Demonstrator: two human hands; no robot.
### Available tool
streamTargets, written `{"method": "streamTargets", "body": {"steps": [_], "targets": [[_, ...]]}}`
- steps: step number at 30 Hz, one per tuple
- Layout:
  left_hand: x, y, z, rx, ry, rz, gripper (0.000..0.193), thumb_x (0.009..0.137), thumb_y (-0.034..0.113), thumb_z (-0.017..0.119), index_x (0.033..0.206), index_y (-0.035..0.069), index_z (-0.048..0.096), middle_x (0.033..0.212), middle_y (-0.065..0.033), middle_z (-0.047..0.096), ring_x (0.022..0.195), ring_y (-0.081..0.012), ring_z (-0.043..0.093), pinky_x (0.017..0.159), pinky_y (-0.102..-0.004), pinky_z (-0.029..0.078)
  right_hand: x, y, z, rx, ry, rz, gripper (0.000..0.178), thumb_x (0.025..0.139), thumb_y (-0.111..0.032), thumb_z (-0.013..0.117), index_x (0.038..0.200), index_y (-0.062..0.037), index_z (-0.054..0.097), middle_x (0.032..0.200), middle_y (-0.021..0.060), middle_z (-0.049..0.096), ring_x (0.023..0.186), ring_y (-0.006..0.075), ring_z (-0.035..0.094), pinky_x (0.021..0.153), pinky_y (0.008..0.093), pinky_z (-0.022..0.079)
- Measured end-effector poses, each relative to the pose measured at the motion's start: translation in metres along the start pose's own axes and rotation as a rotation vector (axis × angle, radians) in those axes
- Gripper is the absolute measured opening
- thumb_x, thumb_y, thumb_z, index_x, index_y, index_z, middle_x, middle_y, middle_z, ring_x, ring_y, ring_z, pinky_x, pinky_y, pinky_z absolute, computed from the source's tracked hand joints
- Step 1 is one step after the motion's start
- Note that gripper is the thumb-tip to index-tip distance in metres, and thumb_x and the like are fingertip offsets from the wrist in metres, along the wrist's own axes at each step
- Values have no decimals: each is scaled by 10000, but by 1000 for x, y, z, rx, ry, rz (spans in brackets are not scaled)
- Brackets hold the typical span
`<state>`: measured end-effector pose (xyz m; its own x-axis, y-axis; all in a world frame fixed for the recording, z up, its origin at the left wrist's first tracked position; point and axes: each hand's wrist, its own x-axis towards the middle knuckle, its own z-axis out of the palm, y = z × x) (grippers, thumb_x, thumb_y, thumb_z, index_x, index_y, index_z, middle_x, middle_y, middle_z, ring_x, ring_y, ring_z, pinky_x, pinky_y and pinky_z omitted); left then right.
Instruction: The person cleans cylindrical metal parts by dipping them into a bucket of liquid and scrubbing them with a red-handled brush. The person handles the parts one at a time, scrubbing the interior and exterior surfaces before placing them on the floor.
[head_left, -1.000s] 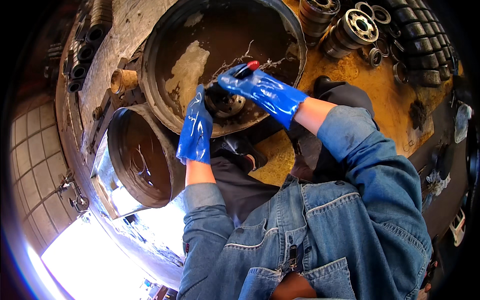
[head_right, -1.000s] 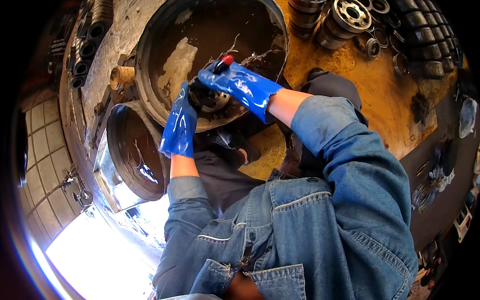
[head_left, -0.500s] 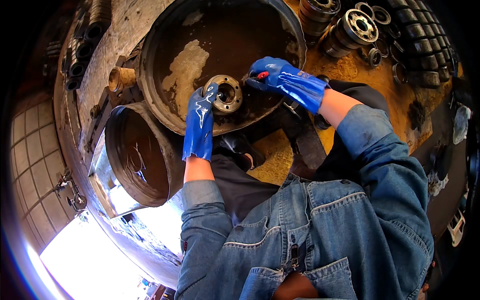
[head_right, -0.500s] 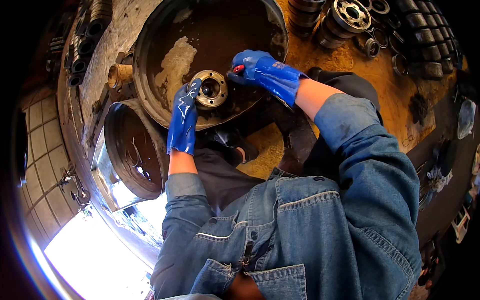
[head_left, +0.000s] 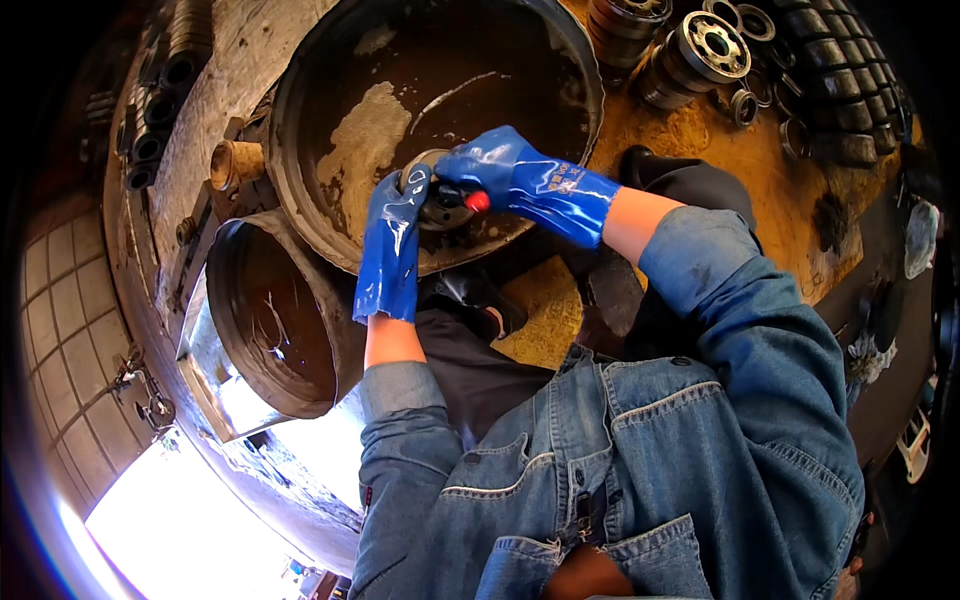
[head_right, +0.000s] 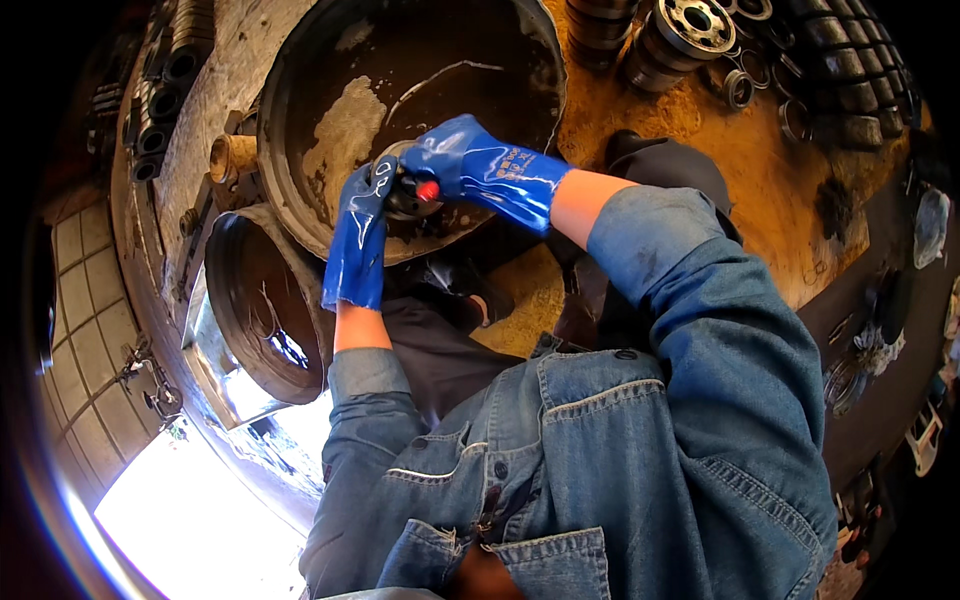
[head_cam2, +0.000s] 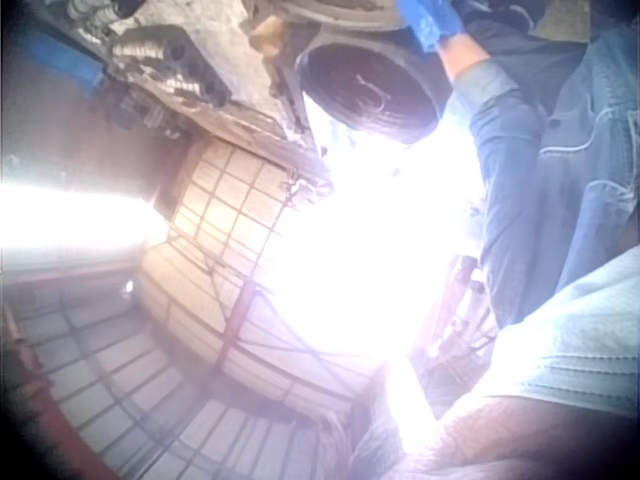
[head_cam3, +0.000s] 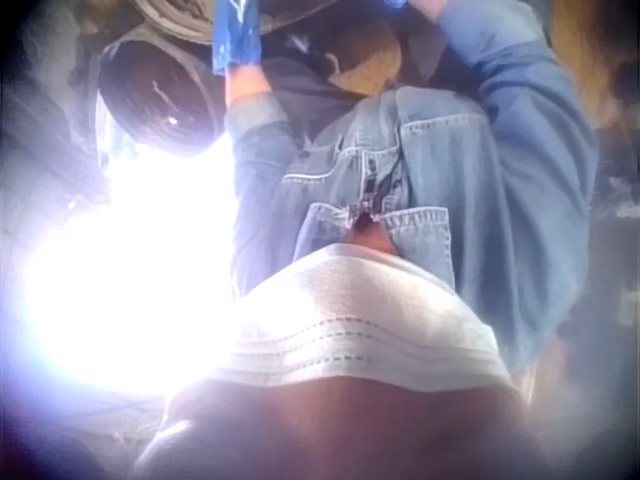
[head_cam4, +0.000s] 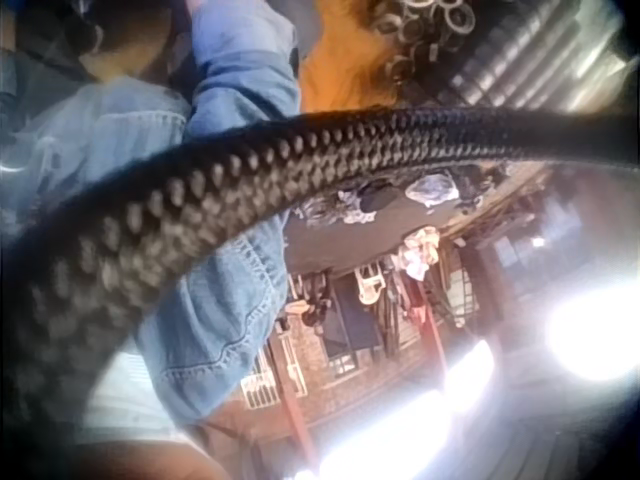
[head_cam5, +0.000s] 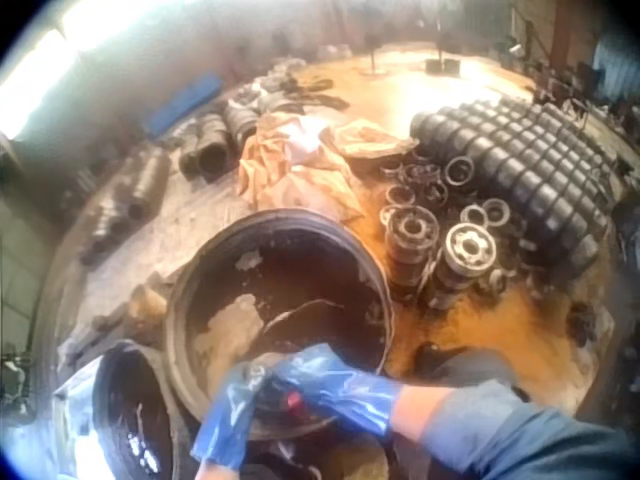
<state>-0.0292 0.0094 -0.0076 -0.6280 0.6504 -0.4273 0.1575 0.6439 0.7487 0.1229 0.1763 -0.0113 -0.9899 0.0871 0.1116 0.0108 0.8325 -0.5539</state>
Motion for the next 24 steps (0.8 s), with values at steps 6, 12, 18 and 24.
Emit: {"method": "streamTargets", "body": {"steps": [6, 12, 18, 24], "targets": [[-10, -16, 1, 17, 101, 30, 532, 988, 460, 724, 1175, -38, 716, 985, -126, 734, 882, -203, 662, 810, -359, 534, 8, -17, -32, 735, -220, 666, 324, 993, -374, 651, 1050, -77, 766, 1002, 144, 761, 900, 312, 733, 824, 398, 580], [-5, 4, 11, -35, 67, 53, 546, 979, 458, 736, 1167, -54, 706, 976, -127, 726, 884, -197, 662, 814, -359, 533, -10, 25, -15, 1484, -180, 714, 183, 989, -98, 571, 1070, -72, 733, 930, 142, 714, 860, 264, 717, 792, 336, 583], [-18, 13, 5, -129, 70, 25, 497, 992, 422, 750, 1151, -47, 710, 973, -67, 708, 872, -144, 622, 796, -308, 513, -23, 25, -39, 455, -115, 814, 477, 975, -459, 605, 1001, -15, 775, 909, 153, 765, 806, 242, 709, 777, 385, 546], [-10, -12, -3, -231, 18, -9, 519, 1039, 415, 676, 1254, -57, 689, 1082, -83, 725, 952, -158, 641, 885, -312, 521, -30, 24, -42, 948, -142, 822, 446, 966, -462, 663, 1029, -28, 741, 886, 119, 729, 832, 216, 686, 791, 369, 565]]}}
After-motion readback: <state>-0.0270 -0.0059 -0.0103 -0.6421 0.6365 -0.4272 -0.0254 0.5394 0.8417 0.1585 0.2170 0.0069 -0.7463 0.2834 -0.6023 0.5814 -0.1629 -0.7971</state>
